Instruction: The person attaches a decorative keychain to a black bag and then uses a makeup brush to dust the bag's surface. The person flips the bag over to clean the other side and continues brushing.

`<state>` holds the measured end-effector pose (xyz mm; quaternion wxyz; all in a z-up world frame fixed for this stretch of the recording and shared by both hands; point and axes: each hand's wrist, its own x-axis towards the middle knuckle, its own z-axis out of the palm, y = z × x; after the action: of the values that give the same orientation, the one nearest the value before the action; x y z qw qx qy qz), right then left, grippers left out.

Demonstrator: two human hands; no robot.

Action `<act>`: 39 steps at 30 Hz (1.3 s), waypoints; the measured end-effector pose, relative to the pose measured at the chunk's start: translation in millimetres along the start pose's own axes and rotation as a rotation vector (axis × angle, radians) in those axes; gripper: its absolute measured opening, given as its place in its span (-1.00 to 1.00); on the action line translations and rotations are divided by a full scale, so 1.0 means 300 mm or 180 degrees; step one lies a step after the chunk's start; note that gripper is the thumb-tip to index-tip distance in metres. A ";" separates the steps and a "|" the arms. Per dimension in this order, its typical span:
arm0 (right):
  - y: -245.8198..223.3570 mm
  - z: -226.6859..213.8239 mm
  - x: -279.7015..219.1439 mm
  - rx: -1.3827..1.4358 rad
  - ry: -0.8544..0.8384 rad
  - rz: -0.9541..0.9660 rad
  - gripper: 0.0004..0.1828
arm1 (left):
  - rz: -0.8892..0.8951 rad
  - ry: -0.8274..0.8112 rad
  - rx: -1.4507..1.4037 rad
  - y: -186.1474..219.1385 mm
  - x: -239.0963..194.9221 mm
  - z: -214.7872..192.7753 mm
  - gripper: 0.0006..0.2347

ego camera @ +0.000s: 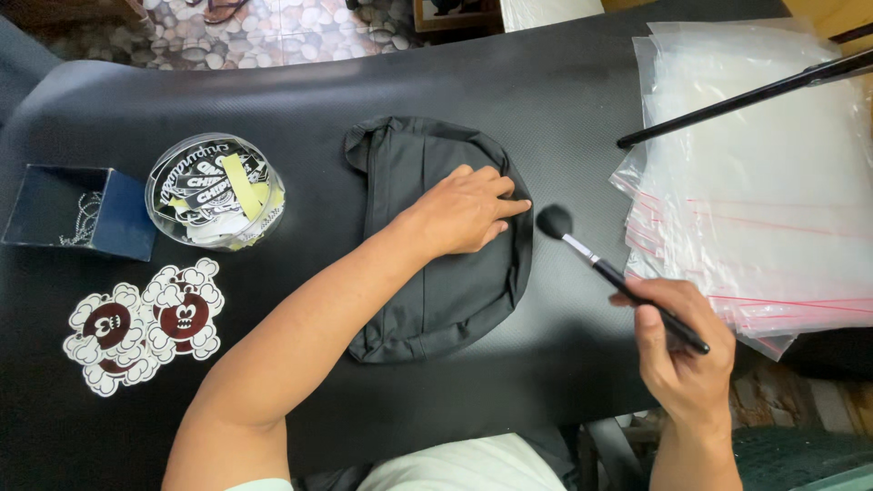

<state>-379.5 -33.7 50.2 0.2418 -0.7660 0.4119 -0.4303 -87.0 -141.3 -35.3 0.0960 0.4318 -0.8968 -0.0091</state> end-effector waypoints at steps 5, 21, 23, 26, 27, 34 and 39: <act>-0.054 0.003 -0.001 0.0047 -0.0784 -0.0480 -0.74 | -0.0102 -0.0472 -0.0182 -0.004 0.017 -0.021 -0.59; -0.135 0.122 0.030 -0.1131 -0.1041 -0.1711 -0.79 | 0.0481 0.0914 0.0052 -0.146 0.132 -0.025 -0.75; -0.143 0.134 0.026 -0.1044 -0.1117 -0.1812 -0.75 | 0.0445 0.0440 -0.0349 -0.190 0.168 -0.006 -0.81; -0.134 0.149 0.033 -0.1001 -0.1213 -0.1903 -0.75 | 0.0228 -0.0406 -0.0797 -0.210 0.212 -0.031 -0.89; -0.127 0.154 0.037 -0.1053 -0.1228 -0.1881 -0.79 | 0.0057 -0.0779 -0.0851 -0.209 0.225 -0.047 -0.88; -0.076 0.186 0.140 -0.1280 -0.0874 -0.1944 -0.82 | -0.0858 -0.1613 -0.1156 -0.184 0.317 -0.132 -0.86; 0.050 0.228 0.283 -0.1450 -0.0457 -0.1956 -0.84 | -0.1072 -0.1378 -0.1361 -0.199 0.368 -0.093 -0.88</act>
<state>-302.3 -111.8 43.3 -0.0464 -0.9159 0.2303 -0.3255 -102.9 -262.6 4.2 -0.0111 0.5319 -0.7903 -0.3039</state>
